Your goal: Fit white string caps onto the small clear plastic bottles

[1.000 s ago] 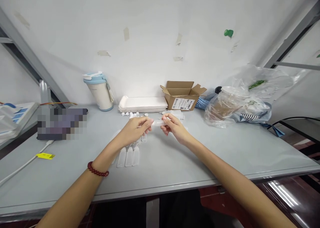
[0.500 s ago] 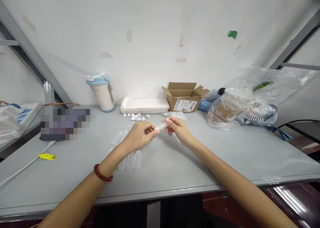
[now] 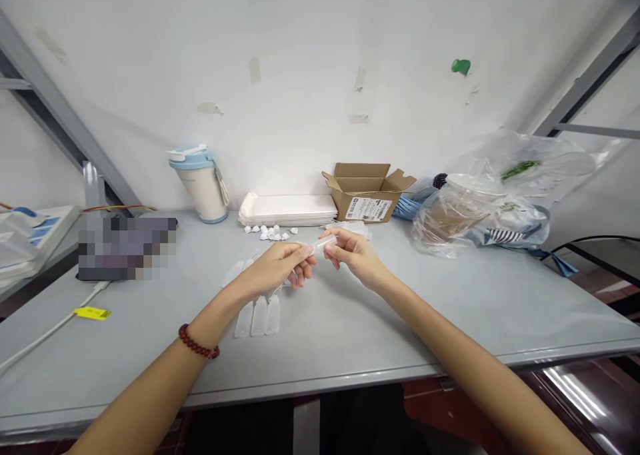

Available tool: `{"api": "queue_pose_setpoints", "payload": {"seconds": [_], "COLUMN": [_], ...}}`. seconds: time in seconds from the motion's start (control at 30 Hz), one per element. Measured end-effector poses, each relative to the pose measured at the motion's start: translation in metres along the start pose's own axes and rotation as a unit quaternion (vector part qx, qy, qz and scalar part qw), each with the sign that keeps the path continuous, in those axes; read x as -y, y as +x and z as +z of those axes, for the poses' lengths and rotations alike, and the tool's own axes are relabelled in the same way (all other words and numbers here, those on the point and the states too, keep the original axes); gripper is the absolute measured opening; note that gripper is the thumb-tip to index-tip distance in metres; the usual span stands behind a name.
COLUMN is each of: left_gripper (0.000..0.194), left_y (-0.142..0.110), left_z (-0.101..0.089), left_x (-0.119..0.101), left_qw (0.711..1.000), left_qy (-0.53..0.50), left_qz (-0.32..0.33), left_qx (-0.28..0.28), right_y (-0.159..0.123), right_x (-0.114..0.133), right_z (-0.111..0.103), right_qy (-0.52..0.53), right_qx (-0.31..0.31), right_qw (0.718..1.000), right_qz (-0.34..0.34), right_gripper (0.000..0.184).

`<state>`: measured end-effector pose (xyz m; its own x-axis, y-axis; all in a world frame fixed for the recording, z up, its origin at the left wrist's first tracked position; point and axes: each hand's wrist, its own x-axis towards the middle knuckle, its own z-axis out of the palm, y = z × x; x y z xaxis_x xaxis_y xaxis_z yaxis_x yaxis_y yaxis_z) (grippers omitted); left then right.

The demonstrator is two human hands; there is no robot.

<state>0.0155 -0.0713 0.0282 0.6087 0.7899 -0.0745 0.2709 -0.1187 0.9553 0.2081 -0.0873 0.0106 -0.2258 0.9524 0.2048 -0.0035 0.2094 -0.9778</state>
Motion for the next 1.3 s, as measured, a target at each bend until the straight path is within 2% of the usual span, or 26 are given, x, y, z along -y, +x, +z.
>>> {"api": "queue_pose_setpoints", "payload": {"seconds": [0.1, 0.23, 0.4, 0.47, 0.57, 0.67, 0.83, 0.97, 1.1, 1.17, 1.3], "left_gripper": [0.041, 0.038, 0.038, 0.039, 0.034, 0.035, 0.042, 0.043, 0.029, 0.029, 0.027], "left_y": [-0.002, -0.004, 0.0, 0.002, 0.003, 0.002, 0.0, -0.002, -0.004, -0.004, -0.003], "left_z": [-0.001, 0.002, 0.006, 0.006, 0.004, 0.0, -0.005, -0.004, -0.002, -0.002, -0.002], "left_x": [-0.002, -0.004, 0.003, 0.006, 0.006, 0.002, -0.001, -0.001, -0.008, -0.01, -0.007], "left_qw": [1.0, 0.989, 0.941, 0.929, 0.954, 0.99, 0.998, 0.999, 0.997, 0.996, 0.997], "left_qy": [0.015, 0.131, 0.285, 0.309, 0.249, 0.114, -0.057, -0.048, -0.023, -0.027, -0.051], "left_qz": [0.018, 0.066, 0.155, 0.173, 0.134, 0.071, -0.007, 0.013, 0.026, 0.014, -0.001], "left_qx": [-0.008, -0.03, -0.096, -0.11, -0.103, -0.046, 0.016, 0.002, -0.065, -0.084, -0.06], "right_y": [-0.001, -0.001, -0.001, -0.001, -0.001, -0.001, -0.004, -0.005, -0.007, -0.009, -0.009], "right_x": [-0.002, -0.006, -0.008, -0.008, -0.006, -0.002, 0.003, -0.001, -0.004, -0.004, -0.002], "right_z": [0.001, 0.002, 0.002, 0.002, 0.003, 0.005, 0.007, 0.006, 0.008, 0.012, 0.016], "right_qy": [-0.014, -0.03, -0.034, -0.041, -0.043, -0.054, -0.072, -0.057, -0.058, -0.075, -0.091], "right_qx": [0.001, -0.005, -0.016, -0.017, -0.017, -0.025, -0.032, -0.033, -0.026, -0.019, -0.016], "right_qw": [1.0, 0.999, 0.999, 0.999, 0.999, 0.998, 0.997, 0.998, 0.998, 0.997, 0.996], "right_qz": [-0.008, -0.015, 0.004, 0.015, 0.01, -0.005, -0.023, -0.019, -0.014, -0.017, 0.006], "right_gripper": [0.036, 0.033, 0.03, 0.032, 0.034, 0.036, 0.035, 0.033, 0.032, 0.037, 0.031]}}
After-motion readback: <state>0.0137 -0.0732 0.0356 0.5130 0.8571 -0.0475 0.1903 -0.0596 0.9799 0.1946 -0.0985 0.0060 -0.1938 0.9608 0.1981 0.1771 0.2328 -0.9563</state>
